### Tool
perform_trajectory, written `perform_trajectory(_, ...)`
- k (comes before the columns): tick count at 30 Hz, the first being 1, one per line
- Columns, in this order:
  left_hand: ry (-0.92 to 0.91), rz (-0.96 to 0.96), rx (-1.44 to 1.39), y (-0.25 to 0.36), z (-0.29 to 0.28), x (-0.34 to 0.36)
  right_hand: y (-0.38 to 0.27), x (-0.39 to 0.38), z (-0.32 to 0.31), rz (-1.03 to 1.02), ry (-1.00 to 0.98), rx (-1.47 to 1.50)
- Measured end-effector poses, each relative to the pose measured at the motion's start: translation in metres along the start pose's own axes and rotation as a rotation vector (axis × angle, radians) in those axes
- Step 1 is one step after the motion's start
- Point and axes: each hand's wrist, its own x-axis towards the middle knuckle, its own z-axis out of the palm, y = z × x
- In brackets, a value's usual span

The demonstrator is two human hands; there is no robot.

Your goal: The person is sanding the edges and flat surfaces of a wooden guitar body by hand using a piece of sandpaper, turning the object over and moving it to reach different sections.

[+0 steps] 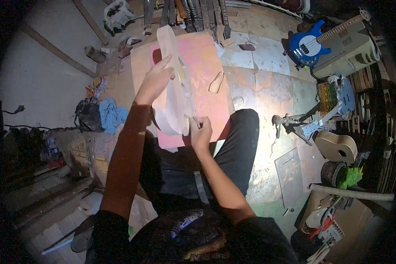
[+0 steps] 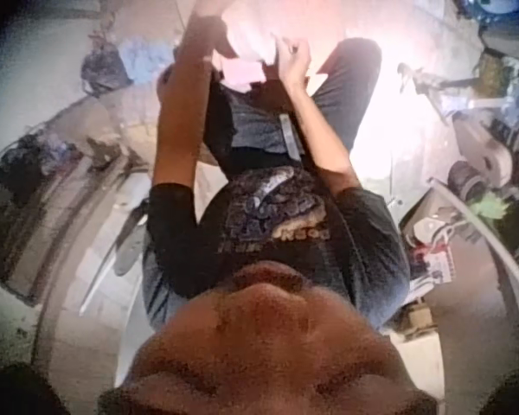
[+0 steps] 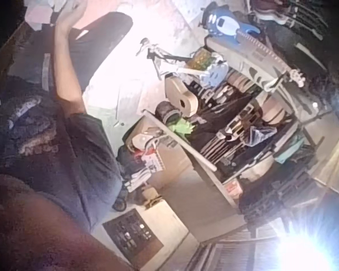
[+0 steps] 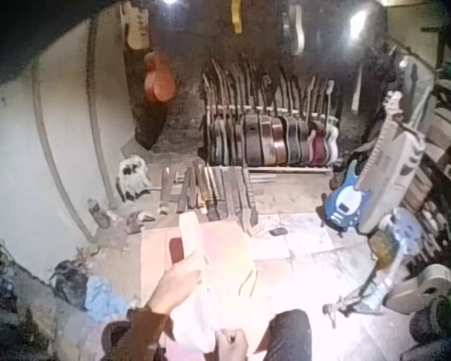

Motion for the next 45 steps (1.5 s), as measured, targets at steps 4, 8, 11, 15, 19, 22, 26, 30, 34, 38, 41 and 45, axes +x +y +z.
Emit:
perform_trajectory(4, 0.016, -0.006, -0.001, -0.017, 0.0, -0.004, 0.0, -0.034, -0.008, -0.086, -0.009, -0.077)
perform_trajectory(8, 0.068, -0.012, 0.064, -0.005, 0.007, -0.002, -0.02, -0.002, -0.004, 0.059, -0.059, 0.01)
perform_trajectory(11, 0.035, -0.036, 0.056, -0.002, 0.001, -0.007, 0.0, -0.029, -0.009, 0.042, -0.053, -0.015)
perform_trajectory(15, 0.032, -0.11, 0.058, -0.005, 0.005, -0.001, -0.023, -0.003, 0.001, 0.014, -0.053, 0.001)
perform_trajectory(19, 0.011, -0.122, 0.039, -0.006, 0.0, -0.005, 0.013, -0.024, -0.008, -0.104, -0.065, -0.056)
perform_trajectory(22, 0.011, -0.147, 0.037, 0.004, 0.004, -0.003, -0.001, -0.01, -0.005, -0.143, -0.041, -0.064)
perform_trajectory(26, -0.038, -0.128, -0.123, -0.013, -0.001, -0.002, -0.008, -0.016, -0.011, -0.062, -0.138, -0.067)
perform_trajectory(30, 0.009, -0.107, 0.02, -0.012, -0.006, -0.002, -0.023, -0.037, -0.061, -0.157, -0.175, -0.283)
perform_trajectory(34, 0.055, -0.045, 0.006, -0.027, -0.004, 0.003, -0.05, -0.019, -0.066, -0.577, -0.472, -0.335)
perform_trajectory(38, 0.039, -0.053, -0.048, -0.015, 0.002, -0.001, -0.059, 0.015, -0.065, -0.561, -0.808, -0.836)
perform_trajectory(41, 0.047, -0.029, -0.005, -0.028, -0.001, 0.007, -0.065, 0.012, -0.065, -0.498, -0.864, -0.939)
perform_trajectory(45, 0.08, -0.007, 0.007, -0.038, -0.005, 0.005, -0.069, -0.003, -0.085, -0.516, -0.955, -0.909)
